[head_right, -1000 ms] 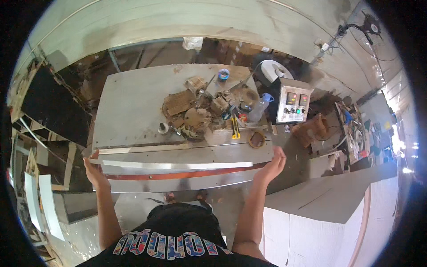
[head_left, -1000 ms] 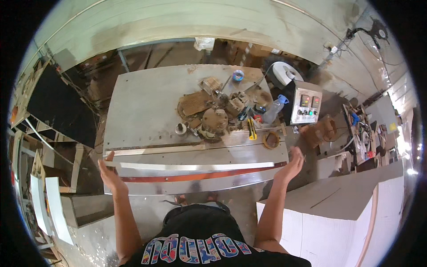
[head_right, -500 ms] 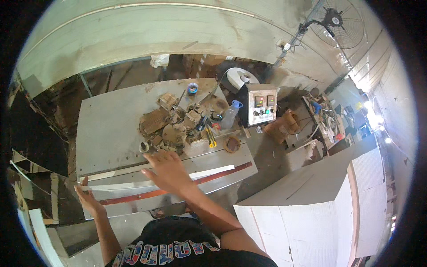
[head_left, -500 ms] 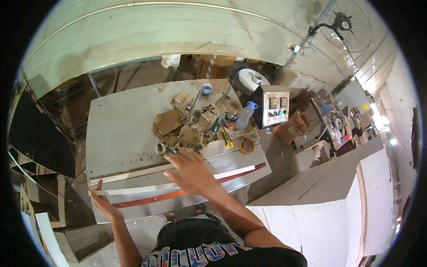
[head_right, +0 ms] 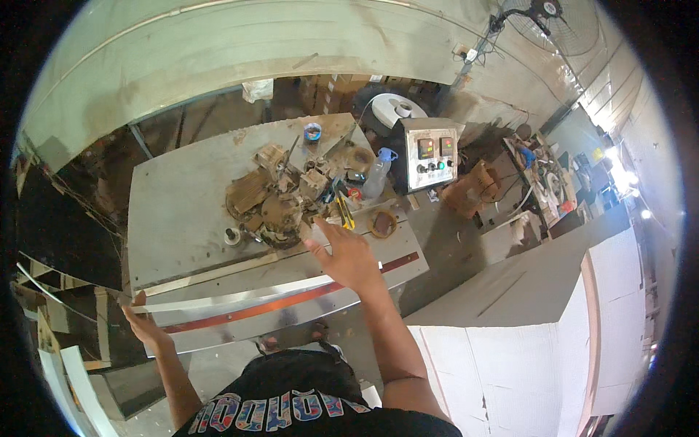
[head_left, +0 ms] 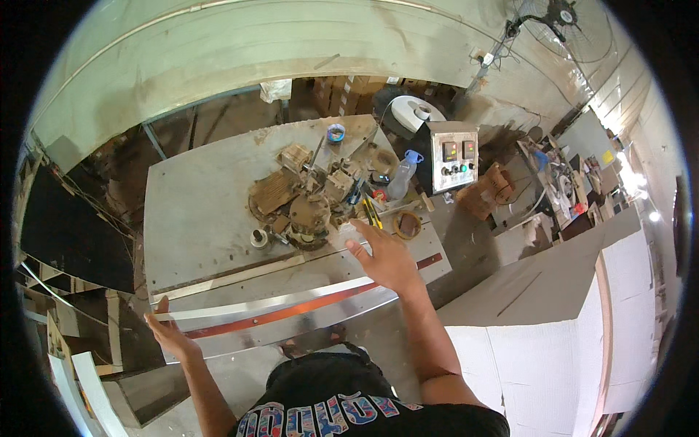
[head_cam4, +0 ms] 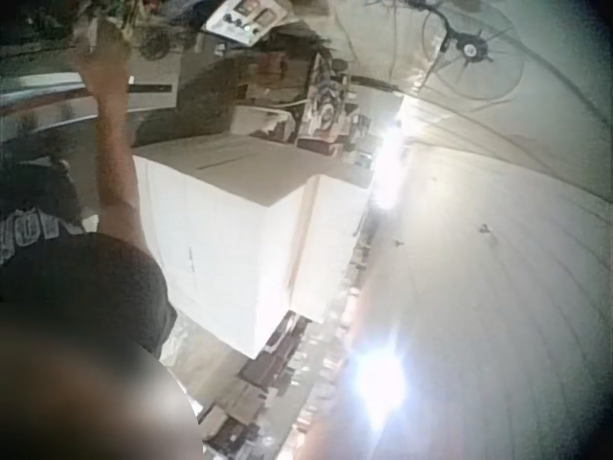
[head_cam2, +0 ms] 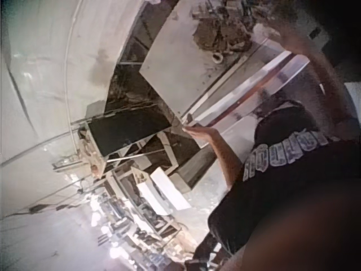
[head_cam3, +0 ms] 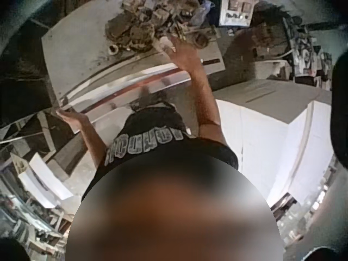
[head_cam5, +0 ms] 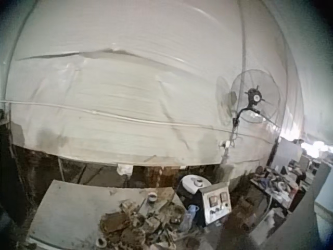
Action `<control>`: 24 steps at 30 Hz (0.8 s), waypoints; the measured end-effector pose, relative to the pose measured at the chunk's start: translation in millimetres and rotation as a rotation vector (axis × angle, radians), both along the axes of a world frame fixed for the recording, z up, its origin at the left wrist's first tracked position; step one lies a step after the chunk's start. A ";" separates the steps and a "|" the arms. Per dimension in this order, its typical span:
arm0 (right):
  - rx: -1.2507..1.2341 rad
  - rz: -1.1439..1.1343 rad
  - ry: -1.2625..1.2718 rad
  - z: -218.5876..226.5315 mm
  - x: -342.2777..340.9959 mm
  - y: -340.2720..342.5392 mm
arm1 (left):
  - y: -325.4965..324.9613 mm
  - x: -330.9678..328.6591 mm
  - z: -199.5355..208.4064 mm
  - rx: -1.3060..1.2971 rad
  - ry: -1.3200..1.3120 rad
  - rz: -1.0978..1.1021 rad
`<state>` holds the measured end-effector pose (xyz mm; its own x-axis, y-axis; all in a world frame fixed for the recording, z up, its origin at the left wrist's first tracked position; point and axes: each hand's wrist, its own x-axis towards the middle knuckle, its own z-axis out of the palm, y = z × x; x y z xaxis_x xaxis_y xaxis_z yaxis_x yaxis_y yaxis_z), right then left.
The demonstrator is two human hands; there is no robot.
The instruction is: The person repeatedly picks up white rectangular panels, places them on a panel-cutting machine, and pushes them through to trim the edges. After each cut, the person stacks the finished panels on a nearby pile.
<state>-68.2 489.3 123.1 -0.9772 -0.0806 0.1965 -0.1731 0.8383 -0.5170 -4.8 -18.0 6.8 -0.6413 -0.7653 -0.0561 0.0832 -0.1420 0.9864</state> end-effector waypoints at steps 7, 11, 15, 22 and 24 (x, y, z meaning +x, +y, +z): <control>-0.256 -0.161 -0.089 -33.7 -27.3 92.9 | -11.1 -16.7 -4.3 0.062 -0.003 0.002; -0.287 -0.345 -0.039 -84.4 -87.1 191.2 | -12.5 -24.4 -8.9 0.030 -0.008 0.016; -0.210 -0.647 -0.020 -115.4 -153.4 264.3 | -15.0 -32.3 -16.1 0.030 0.008 0.043; -0.341 -0.651 -0.007 -133.2 -219.4 325.7 | -18.8 -30.2 -15.8 0.082 0.007 0.080; -0.316 -0.620 0.098 -138.7 -228.1 330.3 | -14.0 -25.8 -10.2 0.079 -0.005 0.078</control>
<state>-296.4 819.6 -15.6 -0.8011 0.5611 0.2084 0.2296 0.6096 -0.7587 -30.7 -32.0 -3.4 -0.5795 -0.8060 -0.1210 0.0921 -0.2123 0.9729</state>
